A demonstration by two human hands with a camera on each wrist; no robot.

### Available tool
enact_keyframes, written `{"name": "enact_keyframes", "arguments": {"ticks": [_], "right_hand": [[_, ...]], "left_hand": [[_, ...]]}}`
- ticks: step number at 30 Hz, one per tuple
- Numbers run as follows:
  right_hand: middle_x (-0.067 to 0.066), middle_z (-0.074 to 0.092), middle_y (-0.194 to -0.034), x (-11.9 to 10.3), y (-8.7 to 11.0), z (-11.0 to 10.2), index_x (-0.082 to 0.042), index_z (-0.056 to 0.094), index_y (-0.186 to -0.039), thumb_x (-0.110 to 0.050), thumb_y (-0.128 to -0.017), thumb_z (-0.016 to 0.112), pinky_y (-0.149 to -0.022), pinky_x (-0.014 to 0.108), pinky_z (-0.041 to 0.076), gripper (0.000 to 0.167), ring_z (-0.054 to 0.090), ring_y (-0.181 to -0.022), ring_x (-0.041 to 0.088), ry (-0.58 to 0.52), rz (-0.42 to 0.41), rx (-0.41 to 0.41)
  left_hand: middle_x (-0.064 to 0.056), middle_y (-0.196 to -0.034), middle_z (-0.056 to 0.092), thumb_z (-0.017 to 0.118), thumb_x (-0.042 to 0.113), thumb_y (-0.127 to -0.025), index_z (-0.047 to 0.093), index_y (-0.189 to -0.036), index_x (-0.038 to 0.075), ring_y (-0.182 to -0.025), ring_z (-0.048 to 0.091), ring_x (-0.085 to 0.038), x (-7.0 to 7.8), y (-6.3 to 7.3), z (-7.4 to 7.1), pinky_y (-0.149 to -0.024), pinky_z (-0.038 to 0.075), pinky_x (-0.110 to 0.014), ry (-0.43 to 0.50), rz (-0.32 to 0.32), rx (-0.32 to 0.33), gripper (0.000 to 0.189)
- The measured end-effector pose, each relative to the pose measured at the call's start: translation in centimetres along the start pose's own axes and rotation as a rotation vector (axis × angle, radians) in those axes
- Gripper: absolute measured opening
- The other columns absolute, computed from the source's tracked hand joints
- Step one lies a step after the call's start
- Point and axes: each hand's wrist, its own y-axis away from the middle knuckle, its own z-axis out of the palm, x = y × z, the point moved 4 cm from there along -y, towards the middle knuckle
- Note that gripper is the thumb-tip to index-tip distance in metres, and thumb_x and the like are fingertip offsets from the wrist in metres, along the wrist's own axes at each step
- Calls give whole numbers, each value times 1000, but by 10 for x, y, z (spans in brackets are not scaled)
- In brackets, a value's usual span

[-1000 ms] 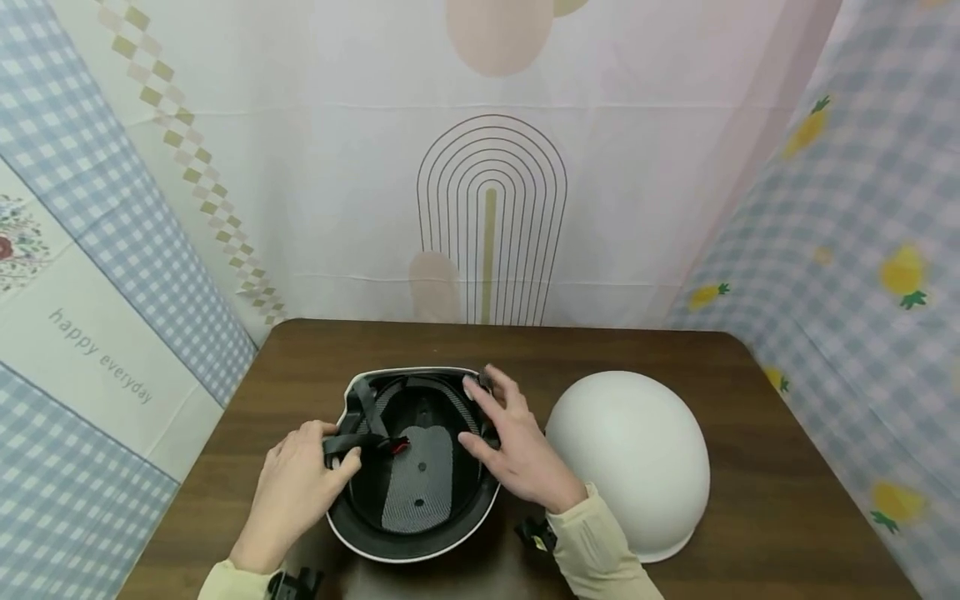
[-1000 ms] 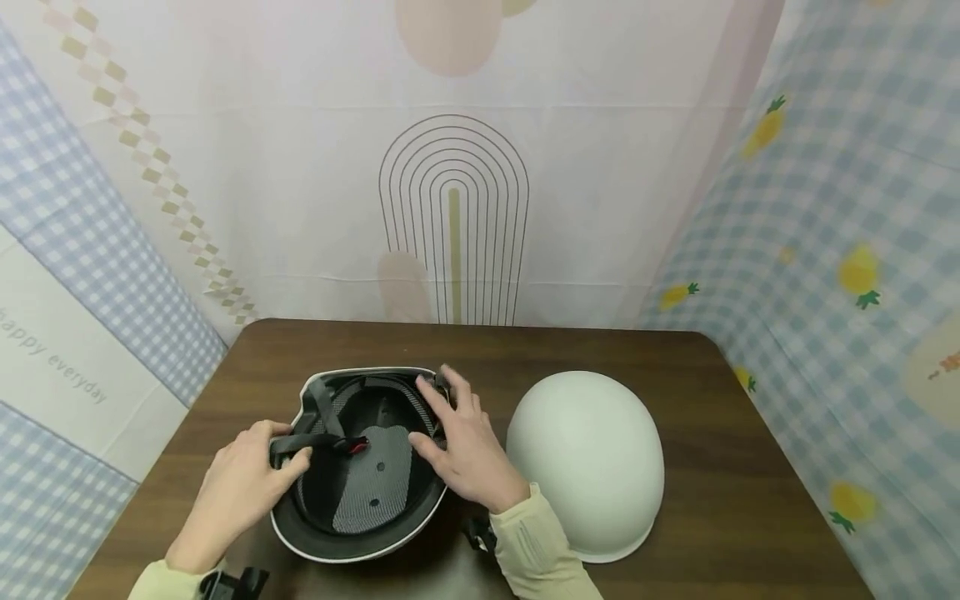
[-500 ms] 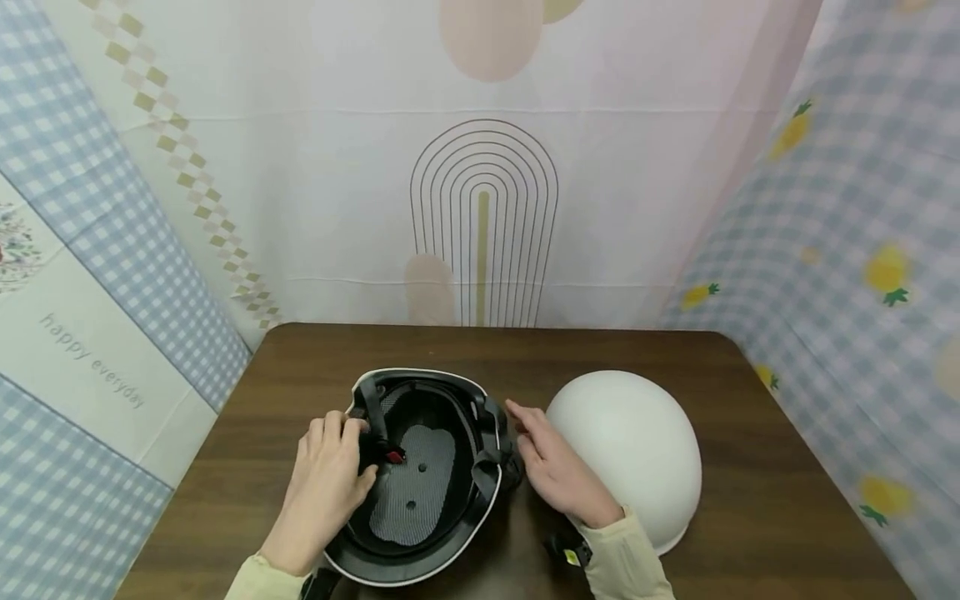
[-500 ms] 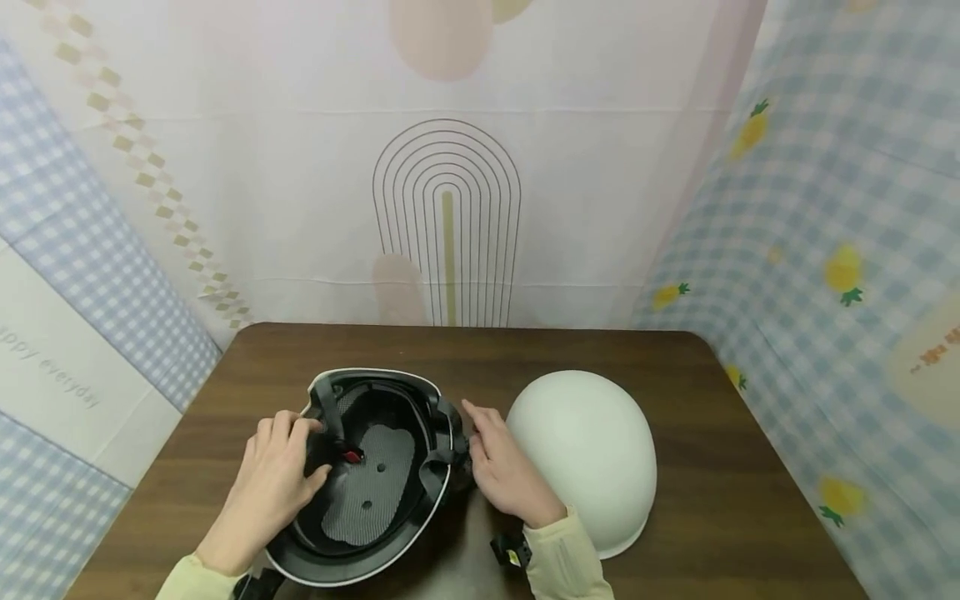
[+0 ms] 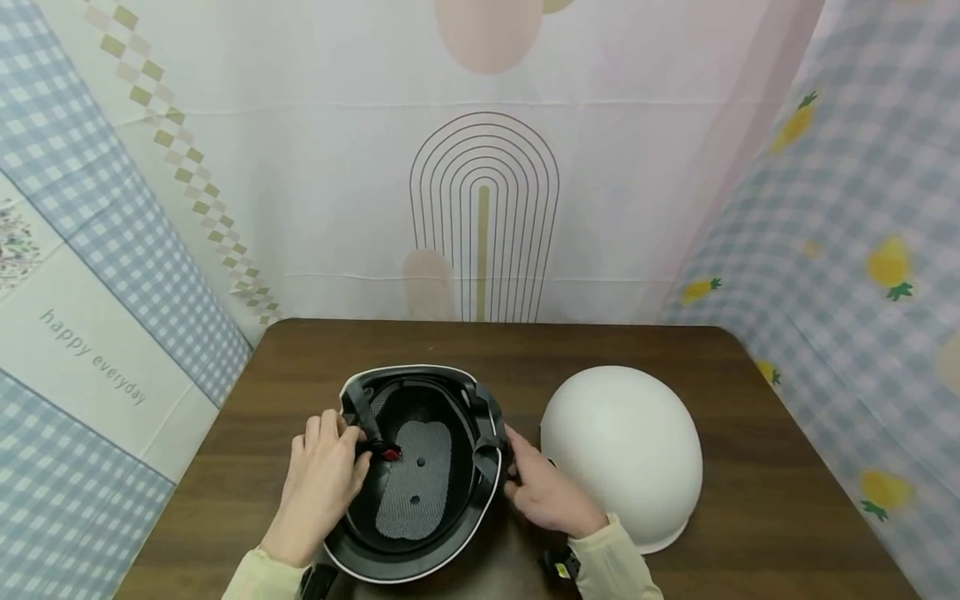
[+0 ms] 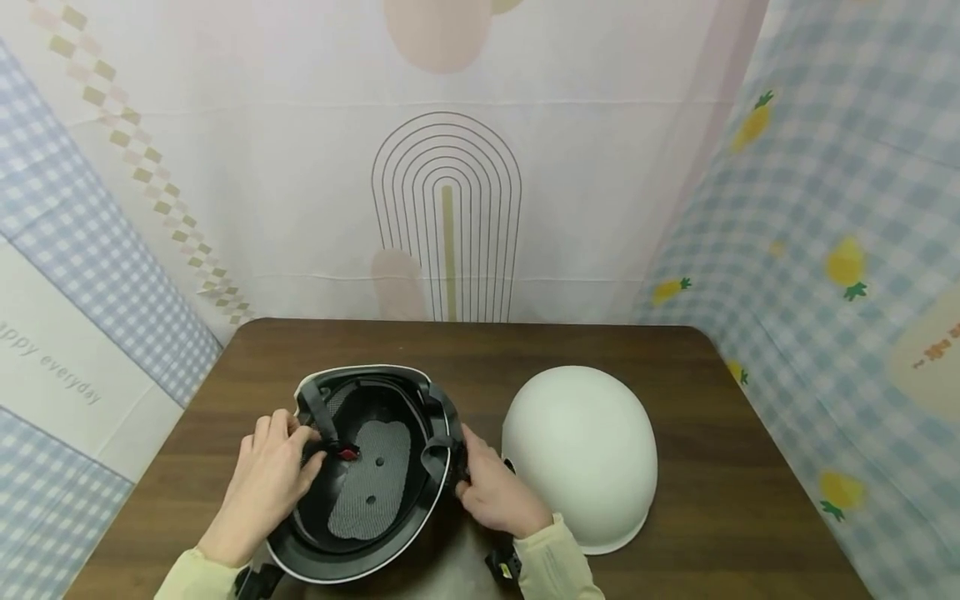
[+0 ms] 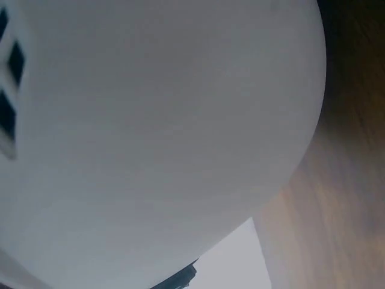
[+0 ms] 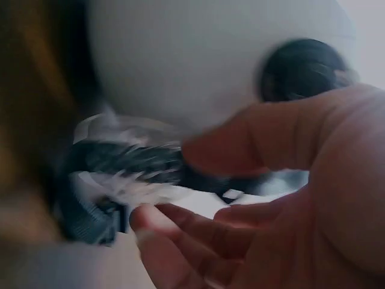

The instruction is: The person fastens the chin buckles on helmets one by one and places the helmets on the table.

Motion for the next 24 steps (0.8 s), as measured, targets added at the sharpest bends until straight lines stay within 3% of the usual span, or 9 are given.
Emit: {"name": "enact_keyframes", "arguments": {"ticks": [4, 7, 10, 12, 15, 20, 24], "right_hand": [[1, 51, -90, 8, -2, 9, -6, 50, -122, 0, -85, 56, -78, 34, 42, 37, 50, -81, 14, 28, 20, -9], [0, 47, -82, 12, -1, 11, -7, 54, -98, -2, -85, 56, -71, 32, 42, 15, 47, -76, 14, 84, 53, -10], [4, 49, -82, 14, 0, 11, -5, 55, -93, -3, -87, 57, -67, 33, 43, 6, 48, -73, 16, 94, 80, 0], [9, 56, -89, 13, 2, 8, 1, 58, -101, -6, -90, 57, -71, 37, 47, 13, 54, -81, 21, 82, 98, 18], [11, 59, -88, 12, 6, 1, 1, 58, -106, -11, -95, 57, -68, 37, 48, 16, 57, -79, 22, 17, 128, 46], [0, 51, -73, 2, 12, -19, -10, 57, -93, -27, -97, 59, -58, 27, 42, 17, 48, -62, 13, -83, 122, 140], [-1, 48, -71, -10, 19, -41, -16, 57, -86, -38, -93, 65, -59, 27, 40, 25, 45, -63, 14, -140, 124, 298]], "left_hand": [[-9, -87, 47, 79, 11, -78, 68, -77, 10, -83, 43, -32, 0, 0, -1, -66, 35, -44, 58, -17, -1, 11], [-8, -91, 50, 77, 11, -81, 69, -79, 10, -86, 45, -31, 0, 0, -3, -68, 35, -43, 123, -21, 4, 8], [-5, -93, 56, 77, 10, -81, 70, -81, 11, -89, 48, -30, 0, 1, -5, -73, 37, -46, 181, -10, 32, 7], [-2, -92, 60, 76, 9, -81, 70, -83, 12, -91, 50, -29, 0, 1, -5, -79, 38, -48, 216, 4, 51, 7], [1, -88, 65, 76, 7, -81, 69, -85, 13, -91, 54, -25, 2, 1, -6, -89, 36, -51, 263, 34, 80, 10], [1, -82, 68, 75, 2, -79, 69, -87, 10, -84, 58, -20, 4, 1, -8, -92, 36, -46, 277, 118, 131, 12], [0, -83, 68, 71, -2, -79, 69, -90, 7, -77, 59, -18, 7, 2, -9, -89, 41, -44, 244, 203, 161, 14]]}}
